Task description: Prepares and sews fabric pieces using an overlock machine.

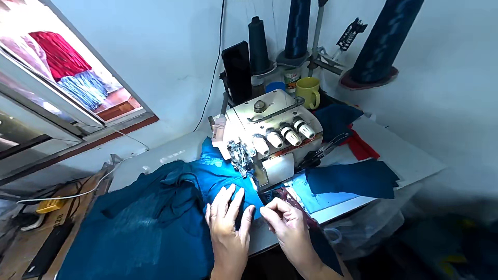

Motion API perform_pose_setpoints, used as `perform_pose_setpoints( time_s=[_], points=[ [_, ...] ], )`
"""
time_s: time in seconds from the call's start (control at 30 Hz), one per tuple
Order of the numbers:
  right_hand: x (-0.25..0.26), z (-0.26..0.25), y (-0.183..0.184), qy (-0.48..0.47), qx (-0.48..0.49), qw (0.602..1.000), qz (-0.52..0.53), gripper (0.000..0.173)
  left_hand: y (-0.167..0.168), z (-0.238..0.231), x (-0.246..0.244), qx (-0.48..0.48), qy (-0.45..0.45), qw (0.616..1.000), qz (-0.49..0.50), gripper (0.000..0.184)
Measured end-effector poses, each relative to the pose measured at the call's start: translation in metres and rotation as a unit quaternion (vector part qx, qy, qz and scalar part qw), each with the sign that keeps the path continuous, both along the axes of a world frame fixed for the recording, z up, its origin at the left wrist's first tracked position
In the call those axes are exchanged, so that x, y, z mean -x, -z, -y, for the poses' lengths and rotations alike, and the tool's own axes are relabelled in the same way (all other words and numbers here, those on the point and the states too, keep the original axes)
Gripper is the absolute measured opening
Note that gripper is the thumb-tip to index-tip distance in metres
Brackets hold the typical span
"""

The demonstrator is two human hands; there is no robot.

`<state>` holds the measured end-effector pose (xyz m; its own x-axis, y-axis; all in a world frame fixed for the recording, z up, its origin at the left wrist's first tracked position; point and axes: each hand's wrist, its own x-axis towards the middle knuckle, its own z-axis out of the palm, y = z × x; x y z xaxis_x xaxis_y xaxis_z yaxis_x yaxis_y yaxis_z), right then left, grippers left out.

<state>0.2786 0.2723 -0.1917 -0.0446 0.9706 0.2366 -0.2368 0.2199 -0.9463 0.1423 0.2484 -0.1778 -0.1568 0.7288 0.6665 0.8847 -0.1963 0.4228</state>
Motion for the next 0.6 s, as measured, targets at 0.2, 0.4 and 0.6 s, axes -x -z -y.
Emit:
perform_pose_setpoints(
  time_s=[0.2,0.4,0.6],
  points=[
    [0.026,-0.033,-0.009,0.043,0.025,0.999,0.018,0.021,-0.012,-0.027,0.028,0.055,0.053,0.995,0.062,0.036],
    [0.036,-0.045,-0.016,0.061,0.064,0.995,0.041,0.036,-0.025,-0.046,0.048,0.109,0.097,0.982,0.12,0.038],
    [0.036,-0.048,-0.015,0.056,0.071,0.994,0.06,0.04,-0.036,-0.065,0.062,0.154,0.103,0.973,0.134,0.034]
  ],
)
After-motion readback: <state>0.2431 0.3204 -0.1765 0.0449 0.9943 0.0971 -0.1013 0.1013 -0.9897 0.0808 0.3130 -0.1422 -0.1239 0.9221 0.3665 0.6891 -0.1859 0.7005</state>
